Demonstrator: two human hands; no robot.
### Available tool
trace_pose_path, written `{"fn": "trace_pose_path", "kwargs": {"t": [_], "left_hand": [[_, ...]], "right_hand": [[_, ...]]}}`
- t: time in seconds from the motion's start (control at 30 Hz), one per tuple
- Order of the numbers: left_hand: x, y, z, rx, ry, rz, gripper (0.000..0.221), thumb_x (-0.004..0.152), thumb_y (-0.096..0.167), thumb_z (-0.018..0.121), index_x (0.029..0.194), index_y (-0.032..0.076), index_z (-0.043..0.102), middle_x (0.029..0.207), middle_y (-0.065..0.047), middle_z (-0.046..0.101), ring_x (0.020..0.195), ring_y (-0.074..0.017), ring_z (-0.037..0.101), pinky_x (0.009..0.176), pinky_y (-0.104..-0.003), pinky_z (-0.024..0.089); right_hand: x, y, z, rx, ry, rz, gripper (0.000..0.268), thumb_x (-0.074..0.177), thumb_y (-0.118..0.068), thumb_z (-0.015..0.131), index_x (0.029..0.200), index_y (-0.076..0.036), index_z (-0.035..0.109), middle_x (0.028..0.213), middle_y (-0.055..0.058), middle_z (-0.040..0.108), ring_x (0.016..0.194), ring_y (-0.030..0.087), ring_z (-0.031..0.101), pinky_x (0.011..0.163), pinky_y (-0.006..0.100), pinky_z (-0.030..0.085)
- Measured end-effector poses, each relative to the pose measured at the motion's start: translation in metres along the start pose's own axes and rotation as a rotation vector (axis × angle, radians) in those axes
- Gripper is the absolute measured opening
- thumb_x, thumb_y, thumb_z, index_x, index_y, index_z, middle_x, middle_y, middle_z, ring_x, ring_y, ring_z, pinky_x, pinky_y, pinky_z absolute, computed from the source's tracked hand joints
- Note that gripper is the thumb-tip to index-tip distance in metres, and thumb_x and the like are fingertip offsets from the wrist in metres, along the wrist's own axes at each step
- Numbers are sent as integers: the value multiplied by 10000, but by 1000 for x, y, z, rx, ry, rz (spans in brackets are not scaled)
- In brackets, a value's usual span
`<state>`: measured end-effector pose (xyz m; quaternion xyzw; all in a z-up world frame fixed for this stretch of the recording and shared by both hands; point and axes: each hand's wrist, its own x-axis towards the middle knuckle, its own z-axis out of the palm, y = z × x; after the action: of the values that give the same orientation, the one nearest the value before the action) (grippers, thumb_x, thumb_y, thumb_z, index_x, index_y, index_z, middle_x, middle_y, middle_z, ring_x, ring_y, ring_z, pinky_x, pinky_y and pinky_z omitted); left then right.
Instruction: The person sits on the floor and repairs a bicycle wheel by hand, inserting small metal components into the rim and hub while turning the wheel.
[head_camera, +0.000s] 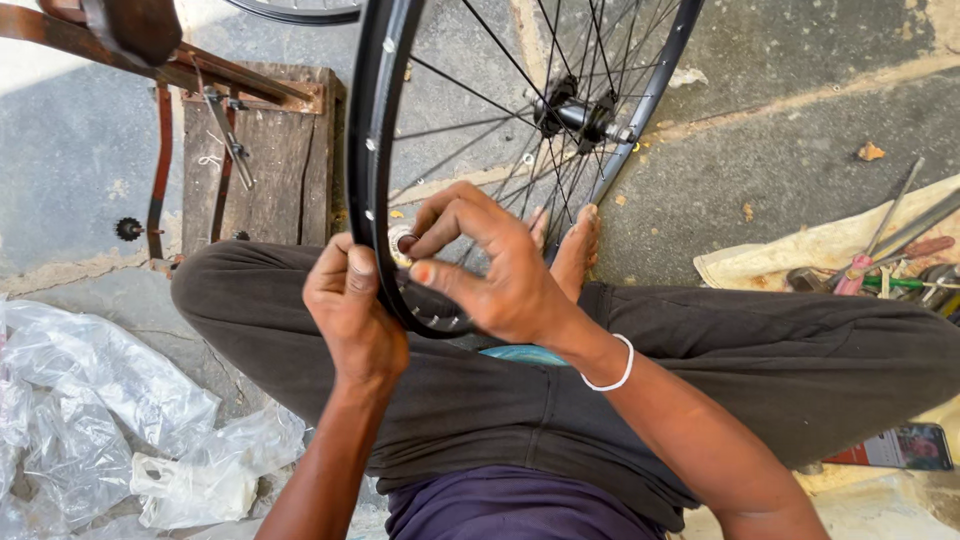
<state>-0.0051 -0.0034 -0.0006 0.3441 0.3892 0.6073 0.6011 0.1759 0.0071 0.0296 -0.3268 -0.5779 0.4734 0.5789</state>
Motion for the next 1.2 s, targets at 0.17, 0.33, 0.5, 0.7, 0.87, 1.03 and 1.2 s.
{"fn": "trace_pose_path", "kwargs": {"t": [0.17, 0.33, 0.5, 0.7, 0.87, 1.03, 1.2], "left_hand": [[-1, 6, 16, 132, -7, 30, 424, 987, 336, 764, 1173, -30, 660, 1054, -43, 685, 953, -95, 628, 877, -246, 504], [6, 14, 13, 139, -133, 64, 388, 1044, 309, 763, 1143, -58, 690, 1071, -40, 662, 975, -106, 605, 899, -254, 476], [0, 14, 16, 152, -50, 10, 369, 1008, 280, 751, 1188, -34, 683, 1072, -29, 684, 958, -91, 614, 874, -247, 488], [10, 16, 5, 84, -53, -72, 365, 984, 275, 736, 1167, -37, 698, 1023, -49, 711, 906, -104, 640, 843, -251, 506], [3, 6, 12, 61, 13, 72, 263, 1067, 215, 766, 1032, -32, 679, 965, -46, 667, 899, -102, 581, 835, -255, 462], [4, 13, 13, 133, -87, 63, 322, 1065, 255, 727, 1106, -63, 702, 1052, -41, 640, 959, -99, 572, 884, -252, 455], [8, 25, 41, 240, 16, 139, 324, 1011, 304, 646, 1115, -3, 663, 1005, -14, 639, 884, -77, 565, 807, -231, 457]], "right_hand": [[-2, 6, 11, -601, 124, -190, 326, 857, -15, 723, 1139, 16, 563, 1141, 168, 635, 1025, 303, 670, 906, 400, 565], [-10, -2, 25, -787, 177, -448, 289, 849, -21, 755, 1043, 35, 548, 1144, 270, 616, 1051, 395, 669, 941, 523, 536], [2, 1, 15, -769, 129, -263, 312, 823, 49, 753, 1054, 4, 550, 1063, 189, 643, 985, 347, 685, 889, 451, 566], [0, -5, 13, -746, 52, -428, 344, 883, 14, 772, 1108, 5, 511, 1107, 184, 606, 1029, 347, 672, 950, 454, 572], [-4, -7, 21, -788, 109, -393, 344, 786, 24, 750, 1037, 22, 515, 1137, 284, 606, 1008, 399, 678, 909, 481, 571], [2, -2, 13, -762, 34, -357, 325, 859, 1, 774, 1101, 36, 559, 1102, 197, 632, 990, 330, 680, 903, 409, 576], [12, -28, 11, -711, -39, -133, 219, 805, -67, 736, 1000, 14, 677, 911, 172, 649, 871, 354, 664, 883, 473, 512]]}}
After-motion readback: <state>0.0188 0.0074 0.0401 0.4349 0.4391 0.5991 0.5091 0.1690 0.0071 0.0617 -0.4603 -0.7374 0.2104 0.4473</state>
